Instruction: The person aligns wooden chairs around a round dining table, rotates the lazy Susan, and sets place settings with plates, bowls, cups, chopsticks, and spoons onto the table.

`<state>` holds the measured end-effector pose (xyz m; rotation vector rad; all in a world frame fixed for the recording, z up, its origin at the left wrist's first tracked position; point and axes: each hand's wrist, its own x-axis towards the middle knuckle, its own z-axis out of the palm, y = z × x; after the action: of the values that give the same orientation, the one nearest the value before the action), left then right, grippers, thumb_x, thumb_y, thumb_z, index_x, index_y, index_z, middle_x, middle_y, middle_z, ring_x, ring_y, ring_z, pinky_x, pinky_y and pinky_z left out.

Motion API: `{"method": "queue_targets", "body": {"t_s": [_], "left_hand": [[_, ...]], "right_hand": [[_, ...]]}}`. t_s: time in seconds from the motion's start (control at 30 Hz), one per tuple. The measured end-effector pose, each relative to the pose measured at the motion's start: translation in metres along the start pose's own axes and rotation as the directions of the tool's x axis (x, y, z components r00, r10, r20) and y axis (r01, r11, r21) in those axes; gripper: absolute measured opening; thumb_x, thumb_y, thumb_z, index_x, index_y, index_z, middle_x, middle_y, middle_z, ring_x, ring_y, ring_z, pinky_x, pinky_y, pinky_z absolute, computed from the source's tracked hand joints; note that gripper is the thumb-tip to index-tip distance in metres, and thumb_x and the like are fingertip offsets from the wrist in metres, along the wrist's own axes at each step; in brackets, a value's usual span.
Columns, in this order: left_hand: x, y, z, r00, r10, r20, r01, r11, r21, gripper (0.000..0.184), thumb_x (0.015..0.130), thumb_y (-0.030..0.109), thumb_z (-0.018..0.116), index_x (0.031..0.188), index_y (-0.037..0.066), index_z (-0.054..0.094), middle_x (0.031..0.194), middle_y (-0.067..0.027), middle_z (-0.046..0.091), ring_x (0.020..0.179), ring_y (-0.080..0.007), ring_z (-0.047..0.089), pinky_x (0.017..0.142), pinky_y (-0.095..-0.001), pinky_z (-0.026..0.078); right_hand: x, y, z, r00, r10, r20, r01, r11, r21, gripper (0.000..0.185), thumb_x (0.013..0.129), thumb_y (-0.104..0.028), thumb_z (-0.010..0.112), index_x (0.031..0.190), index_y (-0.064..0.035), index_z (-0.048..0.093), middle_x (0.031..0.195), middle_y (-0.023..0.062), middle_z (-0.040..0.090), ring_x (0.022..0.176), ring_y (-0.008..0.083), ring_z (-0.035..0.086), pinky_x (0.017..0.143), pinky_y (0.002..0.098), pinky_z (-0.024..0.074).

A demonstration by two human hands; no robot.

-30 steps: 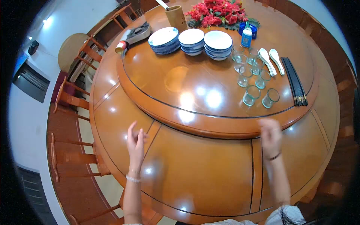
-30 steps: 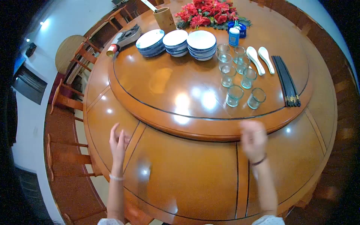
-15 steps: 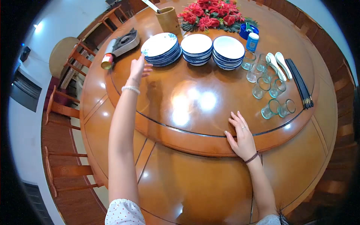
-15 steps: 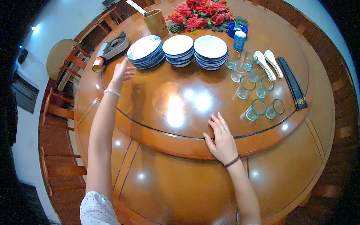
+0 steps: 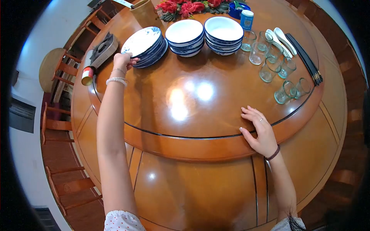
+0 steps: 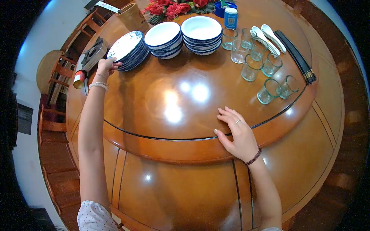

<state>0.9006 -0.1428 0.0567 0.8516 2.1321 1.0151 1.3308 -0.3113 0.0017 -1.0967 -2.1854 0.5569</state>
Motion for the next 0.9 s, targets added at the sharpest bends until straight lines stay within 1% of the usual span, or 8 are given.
{"method": "queue_targets", "body": {"t_s": [0.2, 0.27, 0.47, 0.53, 0.63, 0.67, 0.73, 0.9], "left_hand": [[-0.002, -0.003, 0.002, 0.997, 0.017, -0.072, -0.023, 0.996, -0.082, 0.015, 0.080, 0.016, 0.051, 0.085, 0.002, 0.052, 0.069, -0.0078, 0.064, 0.039, -0.0037, 0.043, 0.033, -0.0175, 0.028], [0.002, -0.005, 0.001, 0.999, 0.028, -0.042, -0.033, 0.991, -0.132, 0.011, 0.078, 0.012, 0.047, 0.080, 0.001, 0.051, 0.066, -0.0107, 0.063, 0.039, -0.0074, 0.046, 0.033, -0.0212, 0.028], [-0.004, -0.003, 0.004, 0.993, 0.113, 0.035, -0.093, 0.926, -0.366, 0.026, 0.080, 0.009, 0.041, 0.101, -0.008, 0.041, 0.082, -0.0180, 0.062, 0.063, -0.0197, 0.063, 0.037, -0.0199, 0.042], [0.002, -0.007, 0.011, 0.991, 0.127, 0.033, -0.097, 0.881, -0.464, 0.027, 0.080, 0.003, 0.038, 0.101, -0.013, 0.037, 0.090, -0.0260, 0.057, 0.072, -0.0296, 0.062, 0.046, -0.0246, 0.052], [-0.001, -0.013, 0.015, 0.985, 0.172, 0.003, -0.140, 0.814, -0.564, 0.028, 0.081, 0.002, 0.037, 0.104, -0.014, 0.036, 0.092, -0.0260, 0.056, 0.076, -0.0315, 0.061, 0.054, -0.0287, 0.054], [-0.009, -0.013, 0.015, 0.983, 0.176, -0.059, -0.179, 0.810, -0.558, 0.028, 0.081, 0.003, 0.033, 0.102, -0.015, 0.038, 0.087, -0.0267, 0.057, 0.070, -0.0284, 0.062, 0.055, -0.0281, 0.054], [-0.024, -0.013, 0.005, 0.985, 0.137, -0.100, -0.170, 0.774, -0.610, 0.026, 0.083, 0.006, 0.037, 0.102, -0.011, 0.040, 0.090, -0.0240, 0.057, 0.076, -0.0278, 0.062, 0.061, -0.0294, 0.053], [-0.124, -0.054, -0.050, 0.904, 0.420, -0.080, -0.382, 0.709, -0.593, 0.027, 0.084, 0.015, 0.049, 0.108, 0.003, 0.045, 0.096, -0.0058, 0.054, 0.078, -0.0133, 0.053, 0.063, -0.0230, 0.042]], "right_hand": [[0.002, -0.004, -0.006, 1.000, 0.016, 0.007, -0.016, 0.999, -0.043, 0.033, 0.072, -0.016, 0.062, 0.098, -0.0006, 0.051, 0.111, 0.0142, 0.051, 0.108, 0.0317, 0.044, 0.092, 0.0377, 0.0358], [0.001, -0.005, -0.008, 0.999, 0.048, -0.002, -0.048, 0.997, -0.054, 0.033, 0.072, -0.017, 0.063, 0.098, -0.0007, 0.051, 0.111, 0.0140, 0.051, 0.107, 0.0316, 0.045, 0.092, 0.0374, 0.0358], [-0.002, 0.003, -0.011, 0.999, -0.020, -0.043, 0.018, 0.999, -0.051, 0.032, 0.071, -0.023, 0.063, 0.092, -0.0007, 0.052, 0.108, 0.0133, 0.052, 0.105, 0.0299, 0.046, 0.090, 0.0367, 0.0378], [-0.007, 0.007, -0.012, 0.997, -0.028, -0.067, 0.023, 0.997, -0.067, 0.031, 0.071, -0.023, 0.062, 0.090, -0.0009, 0.052, 0.107, 0.0130, 0.053, 0.104, 0.0292, 0.047, 0.088, 0.0360, 0.0389], [-0.012, 0.010, -0.012, 0.996, -0.046, -0.083, 0.042, 0.998, -0.055, 0.028, 0.072, -0.023, 0.061, 0.088, -0.0015, 0.052, 0.106, 0.0128, 0.054, 0.104, 0.0290, 0.047, 0.087, 0.0357, 0.0398], [-0.013, 0.011, -0.012, 0.996, -0.036, -0.082, 0.032, 0.998, -0.056, 0.028, 0.072, -0.023, 0.061, 0.088, -0.0015, 0.052, 0.106, 0.0128, 0.054, 0.104, 0.0290, 0.047, 0.087, 0.0357, 0.0398], [-0.014, 0.011, -0.011, 0.994, -0.046, -0.097, 0.040, 0.998, -0.058, 0.027, 0.072, -0.023, 0.060, 0.087, -0.0020, 0.052, 0.106, 0.0125, 0.054, 0.104, 0.0285, 0.048, 0.087, 0.0355, 0.0399], [-0.015, 0.011, -0.008, 0.994, -0.031, -0.105, 0.029, 0.999, -0.027, 0.026, 0.072, -0.019, 0.061, 0.090, -0.0028, 0.052, 0.105, 0.0124, 0.054, 0.105, 0.0289, 0.047, 0.088, 0.0355, 0.0392]]}}
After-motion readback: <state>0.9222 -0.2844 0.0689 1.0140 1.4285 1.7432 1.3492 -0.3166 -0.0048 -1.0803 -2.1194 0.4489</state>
